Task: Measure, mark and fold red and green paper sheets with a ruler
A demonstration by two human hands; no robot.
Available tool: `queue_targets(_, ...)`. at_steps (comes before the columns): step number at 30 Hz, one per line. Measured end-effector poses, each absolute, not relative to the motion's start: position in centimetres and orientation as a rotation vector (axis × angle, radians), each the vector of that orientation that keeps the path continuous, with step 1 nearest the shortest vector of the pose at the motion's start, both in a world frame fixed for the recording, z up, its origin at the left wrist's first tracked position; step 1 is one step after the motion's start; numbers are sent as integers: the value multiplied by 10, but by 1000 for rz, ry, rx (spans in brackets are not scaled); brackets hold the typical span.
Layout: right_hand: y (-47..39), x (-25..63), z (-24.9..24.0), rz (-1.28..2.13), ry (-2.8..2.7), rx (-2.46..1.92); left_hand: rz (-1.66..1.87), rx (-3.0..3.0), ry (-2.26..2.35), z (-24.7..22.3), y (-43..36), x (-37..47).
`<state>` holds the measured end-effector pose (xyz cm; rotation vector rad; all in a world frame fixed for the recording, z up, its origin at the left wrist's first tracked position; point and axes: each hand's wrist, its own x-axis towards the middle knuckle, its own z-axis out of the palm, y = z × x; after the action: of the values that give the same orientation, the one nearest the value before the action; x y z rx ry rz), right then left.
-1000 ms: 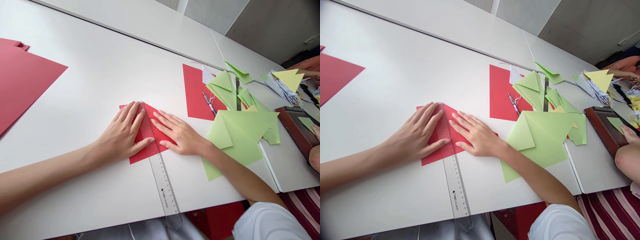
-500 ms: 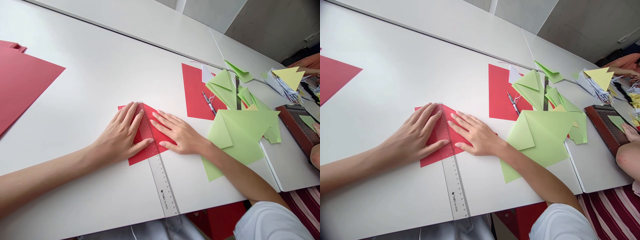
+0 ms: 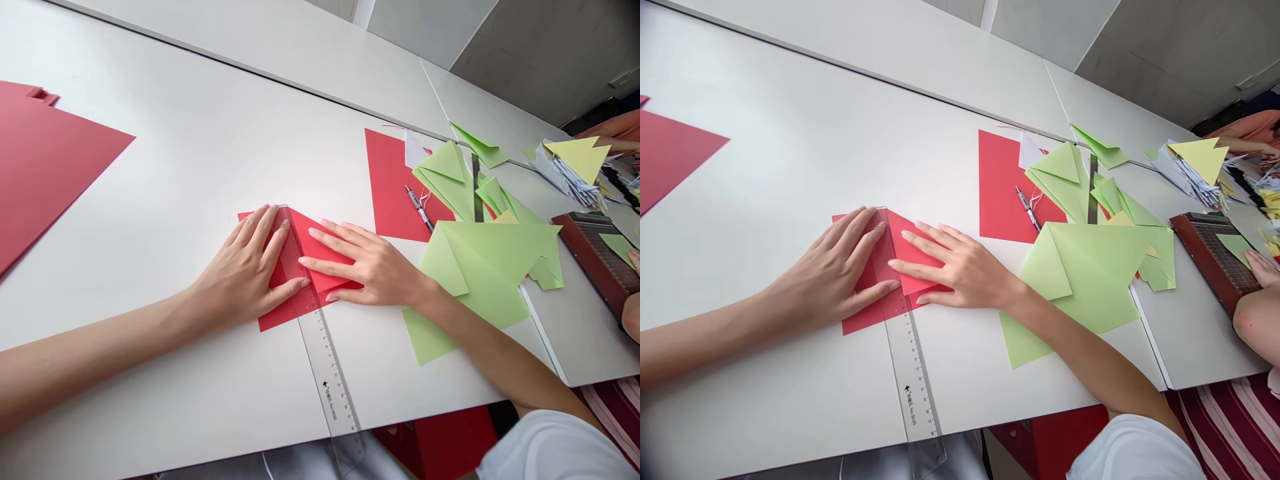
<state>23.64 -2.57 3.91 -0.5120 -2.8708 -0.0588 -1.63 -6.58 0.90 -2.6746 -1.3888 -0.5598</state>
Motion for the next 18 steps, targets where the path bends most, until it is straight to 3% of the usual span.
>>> queue_targets(6,-34,239,33,-181,-2802,-435,-528,-2670,-1422,10,-66,-15)
queue_targets(18,-36,241,29,-98,-2877,-528,-536,-2692,-1422,12,-67,-15)
